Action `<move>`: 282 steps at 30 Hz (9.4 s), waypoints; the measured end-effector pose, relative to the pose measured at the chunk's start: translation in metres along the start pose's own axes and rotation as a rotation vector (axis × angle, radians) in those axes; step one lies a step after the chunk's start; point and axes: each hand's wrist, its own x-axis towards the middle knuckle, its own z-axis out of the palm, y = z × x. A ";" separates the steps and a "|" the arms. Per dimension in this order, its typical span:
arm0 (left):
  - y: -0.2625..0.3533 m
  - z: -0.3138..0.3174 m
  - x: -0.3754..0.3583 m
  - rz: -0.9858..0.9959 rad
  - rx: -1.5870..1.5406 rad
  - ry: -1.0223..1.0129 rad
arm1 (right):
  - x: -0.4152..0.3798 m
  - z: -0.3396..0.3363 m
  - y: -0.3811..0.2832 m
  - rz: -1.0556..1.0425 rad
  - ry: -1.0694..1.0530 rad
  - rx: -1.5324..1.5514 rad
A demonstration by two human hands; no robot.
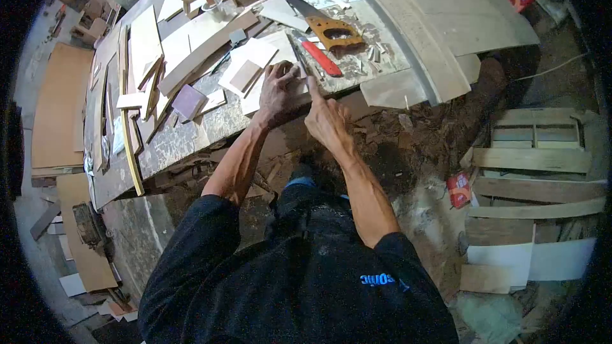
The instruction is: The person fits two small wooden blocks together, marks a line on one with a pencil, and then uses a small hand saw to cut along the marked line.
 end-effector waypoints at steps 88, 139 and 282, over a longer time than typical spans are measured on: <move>-0.016 0.009 -0.007 -0.018 0.033 -0.052 | -0.030 -0.001 -0.005 0.053 -0.016 0.036; -0.020 0.011 -0.008 -0.026 -0.001 -0.034 | -0.017 0.006 0.001 0.058 -0.053 0.000; -0.017 0.024 -0.003 -0.158 0.217 -0.107 | -0.033 0.050 0.018 -0.009 0.117 0.116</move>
